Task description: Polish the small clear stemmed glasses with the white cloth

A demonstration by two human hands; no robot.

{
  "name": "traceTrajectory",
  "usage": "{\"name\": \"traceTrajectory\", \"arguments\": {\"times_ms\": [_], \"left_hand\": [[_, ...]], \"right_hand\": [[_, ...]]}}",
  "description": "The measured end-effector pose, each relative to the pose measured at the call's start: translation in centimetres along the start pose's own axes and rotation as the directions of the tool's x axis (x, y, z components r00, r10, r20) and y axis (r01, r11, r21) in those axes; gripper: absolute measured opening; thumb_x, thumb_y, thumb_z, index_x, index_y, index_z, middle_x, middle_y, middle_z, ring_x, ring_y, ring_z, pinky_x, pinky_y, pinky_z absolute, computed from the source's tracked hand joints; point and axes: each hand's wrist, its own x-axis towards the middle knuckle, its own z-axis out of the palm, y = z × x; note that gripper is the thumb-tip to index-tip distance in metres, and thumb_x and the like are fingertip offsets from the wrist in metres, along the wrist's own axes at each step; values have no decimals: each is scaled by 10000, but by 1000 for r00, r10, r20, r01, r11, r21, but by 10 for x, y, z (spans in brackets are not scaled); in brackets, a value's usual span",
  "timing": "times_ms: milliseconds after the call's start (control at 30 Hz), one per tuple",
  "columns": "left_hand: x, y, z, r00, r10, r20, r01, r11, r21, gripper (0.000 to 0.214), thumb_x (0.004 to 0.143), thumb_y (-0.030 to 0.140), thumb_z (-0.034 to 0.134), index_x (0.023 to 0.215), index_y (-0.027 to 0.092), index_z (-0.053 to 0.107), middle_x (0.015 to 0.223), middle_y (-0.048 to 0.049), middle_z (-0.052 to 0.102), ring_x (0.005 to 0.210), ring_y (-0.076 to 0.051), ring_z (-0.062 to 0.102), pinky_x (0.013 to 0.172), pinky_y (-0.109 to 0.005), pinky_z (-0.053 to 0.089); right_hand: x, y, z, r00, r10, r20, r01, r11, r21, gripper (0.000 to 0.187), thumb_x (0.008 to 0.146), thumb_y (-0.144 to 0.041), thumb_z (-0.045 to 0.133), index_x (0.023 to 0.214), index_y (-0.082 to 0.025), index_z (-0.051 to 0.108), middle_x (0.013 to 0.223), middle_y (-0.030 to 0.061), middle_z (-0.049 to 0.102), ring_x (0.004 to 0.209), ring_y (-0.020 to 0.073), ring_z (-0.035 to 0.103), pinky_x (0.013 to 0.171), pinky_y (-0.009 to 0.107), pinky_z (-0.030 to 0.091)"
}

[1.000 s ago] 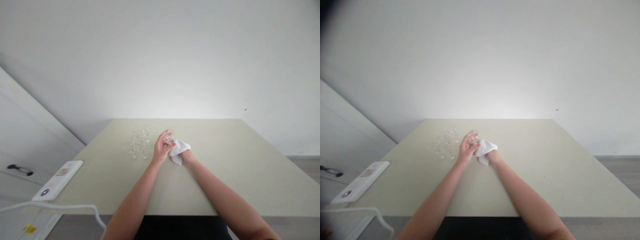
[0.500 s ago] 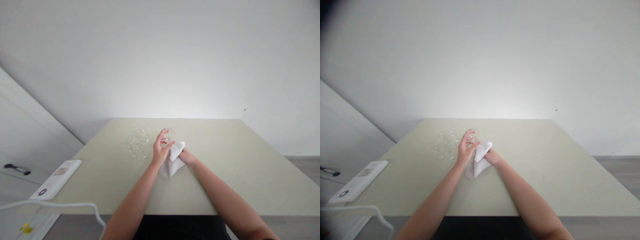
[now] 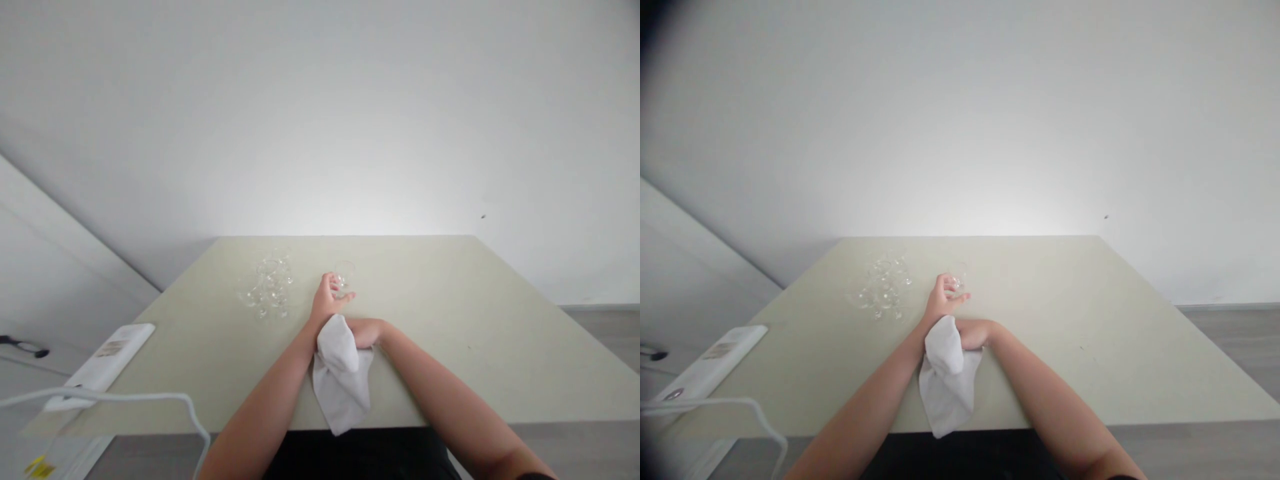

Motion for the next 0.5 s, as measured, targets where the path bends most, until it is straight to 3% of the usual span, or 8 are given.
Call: {"name": "traceTrajectory", "arguments": {"times_ms": [133,233,400,500], "left_hand": [[1,-11,-2,983,94,160,-125,973,195,328,544,310,837,790,232,636,807,-35,632,825,-212,567,869,-359,441],[0,-11,2,961,147,236,-198,957,211,246,611,254,789,819,240,657,866,-65,668,885,-240,577,912,-378,415],[-3,-4,14,972,75,222,-157,912,378,212,701,234,715,893,231,626,908,-38,684,870,-206,618,859,-347,449],[-1,2,18,939,67,338,-239,832,500,99,765,252,662,853,216,632,987,-48,699,977,-205,621,902,-340,446]], "right_hand": [[0,2,0,1000,2,22,-2,1000,-24,180,691,-341,679,745,-170,684,777,45,709,901,235,657,925,382,477],[2,6,0,999,31,-10,-31,997,-64,212,693,-360,673,761,-161,701,767,51,716,879,256,660,931,404,466],[4,6,-1,994,109,13,-108,991,-76,295,652,-334,747,885,-159,702,819,49,725,907,262,669,936,399,478],[4,-1,-2,988,155,-3,-153,978,-140,318,681,-266,737,978,-166,685,940,58,726,985,250,657,940,356,484]]}}
